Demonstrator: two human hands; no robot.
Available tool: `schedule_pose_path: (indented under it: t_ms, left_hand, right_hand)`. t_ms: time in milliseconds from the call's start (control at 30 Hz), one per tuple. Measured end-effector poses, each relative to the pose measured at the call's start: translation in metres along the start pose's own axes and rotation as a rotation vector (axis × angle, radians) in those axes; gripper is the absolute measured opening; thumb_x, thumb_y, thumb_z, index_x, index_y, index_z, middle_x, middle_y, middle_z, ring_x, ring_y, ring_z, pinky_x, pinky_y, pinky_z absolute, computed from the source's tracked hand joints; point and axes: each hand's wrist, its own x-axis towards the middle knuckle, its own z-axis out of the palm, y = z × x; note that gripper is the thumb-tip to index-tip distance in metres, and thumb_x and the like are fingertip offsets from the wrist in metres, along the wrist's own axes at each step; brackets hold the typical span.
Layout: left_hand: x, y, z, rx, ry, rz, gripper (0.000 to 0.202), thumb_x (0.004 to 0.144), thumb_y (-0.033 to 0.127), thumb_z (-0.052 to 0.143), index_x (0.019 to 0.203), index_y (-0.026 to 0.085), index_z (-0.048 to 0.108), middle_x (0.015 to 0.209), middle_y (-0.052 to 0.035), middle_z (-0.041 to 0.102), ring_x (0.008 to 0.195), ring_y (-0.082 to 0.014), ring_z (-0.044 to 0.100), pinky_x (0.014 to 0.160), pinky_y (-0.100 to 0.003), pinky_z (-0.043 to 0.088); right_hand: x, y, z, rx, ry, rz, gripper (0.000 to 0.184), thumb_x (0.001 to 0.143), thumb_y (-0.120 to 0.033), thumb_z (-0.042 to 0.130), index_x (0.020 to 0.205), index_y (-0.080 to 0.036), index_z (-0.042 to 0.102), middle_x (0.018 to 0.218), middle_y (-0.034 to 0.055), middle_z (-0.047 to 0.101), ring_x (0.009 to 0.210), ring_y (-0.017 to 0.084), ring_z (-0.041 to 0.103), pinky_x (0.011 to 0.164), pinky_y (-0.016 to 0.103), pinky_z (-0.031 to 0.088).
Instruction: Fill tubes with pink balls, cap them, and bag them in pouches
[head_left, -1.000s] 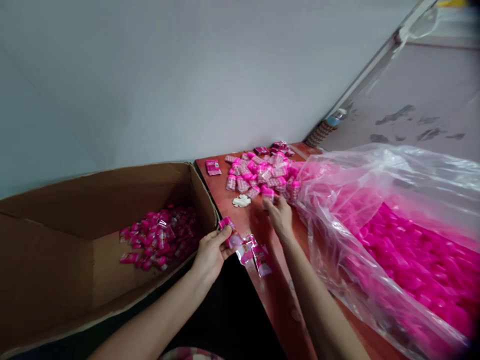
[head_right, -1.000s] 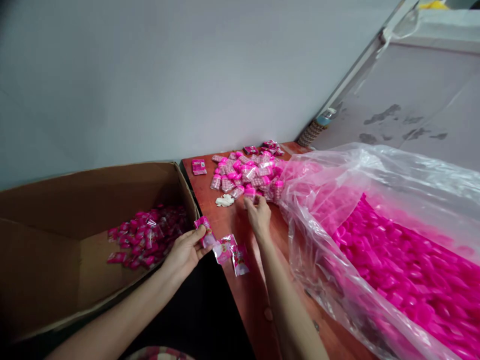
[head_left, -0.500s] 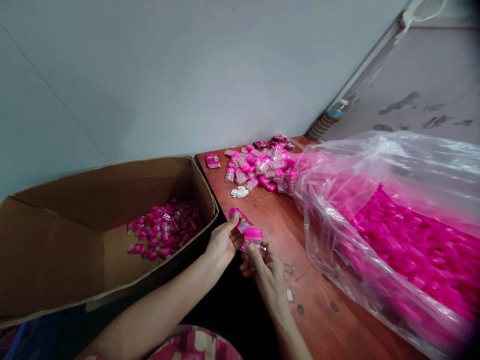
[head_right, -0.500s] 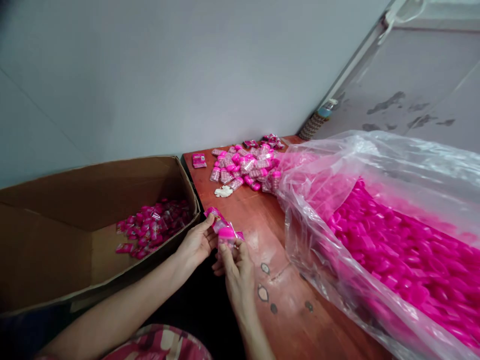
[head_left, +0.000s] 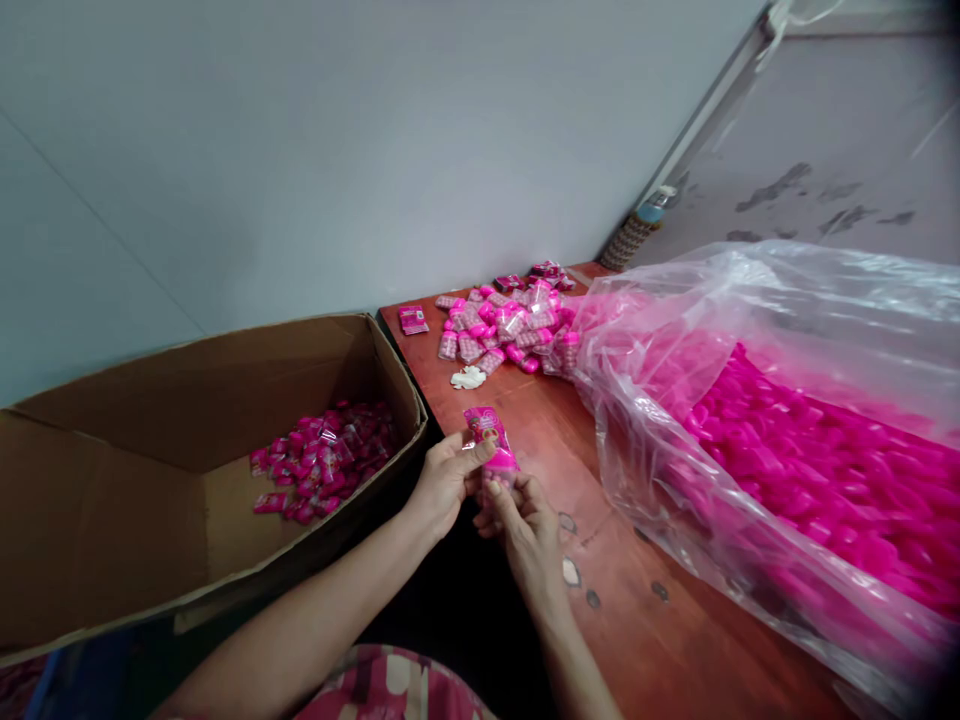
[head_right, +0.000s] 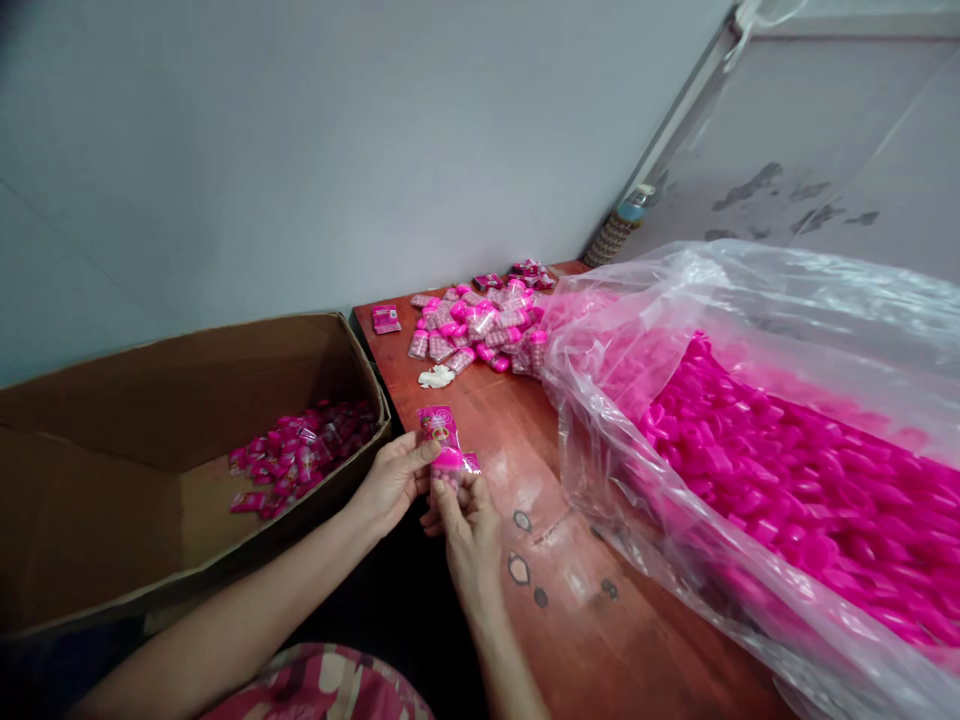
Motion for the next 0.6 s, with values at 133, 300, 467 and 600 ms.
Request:
schedule_pose_path:
  t_ms: [133, 300, 467, 600]
  left_hand:
    - [0.0012, -0.0041, -0.0032, 0.082, -0.008, -0.051, 0.029, 0.064, 0.035, 0.068, 0.071, 0.010, 0.056, 0.056, -0.0008, 0.055, 0.042, -0.0087, 0.049, 0.040, -0.020, 0.036]
    - [0.0032, -0.0028, -0.0082, 0.144, -0.072, -0.103, 0.029, 0.067, 0.035, 0.065, 0.060, 0.009, 0.055, 0.051, -0.0023, 0.055, 0.038, -0.0094, 0.047, 0.037, -0.021, 0.035]
    - [0.0041, -0.0016, -0.0080, 0.246, -0.146, -0.085, 0.030, 0.068, 0.033, 0.064, 0.055, 0.008, 0.057, 0.045, -0.0028, 0.054, 0.037, -0.0102, 0.048, 0.039, -0.022, 0.036]
    - [0.0006, -0.0052, -0.0055, 0.247, -0.076, -0.076, 0.026, 0.065, 0.032, 0.067, 0.062, 0.006, 0.061, 0.052, -0.0042, 0.058, 0.042, -0.0106, 0.050, 0.041, -0.022, 0.038]
  right_hand:
    - [-0.0011, 0.0028, -0.0004, -0.037, 0.012, -0.037, 0.021, 0.079, -0.036, 0.054, 0.088, -0.018, 0.050, 0.065, -0.0019, 0.057, 0.051, 0.011, 0.056, 0.044, 0.020, 0.045]
    - [0.0010, 0.0037, -0.0029, 0.033, -0.029, -0.001, 0.021, 0.078, -0.035, 0.055, 0.086, -0.017, 0.050, 0.064, -0.0018, 0.057, 0.047, 0.009, 0.055, 0.042, 0.019, 0.044]
    - [0.0028, 0.0037, -0.0049, 0.204, -0.111, 0.075, 0.020, 0.079, -0.036, 0.054, 0.083, -0.017, 0.049, 0.062, -0.0011, 0.058, 0.041, 0.007, 0.051, 0.037, 0.016, 0.040]
    - [0.0016, 0.0042, -0.0047, 0.056, 0.044, -0.003, 0.022, 0.075, -0.034, 0.060, 0.086, -0.017, 0.050, 0.062, -0.0026, 0.057, 0.046, 0.008, 0.054, 0.041, 0.016, 0.043]
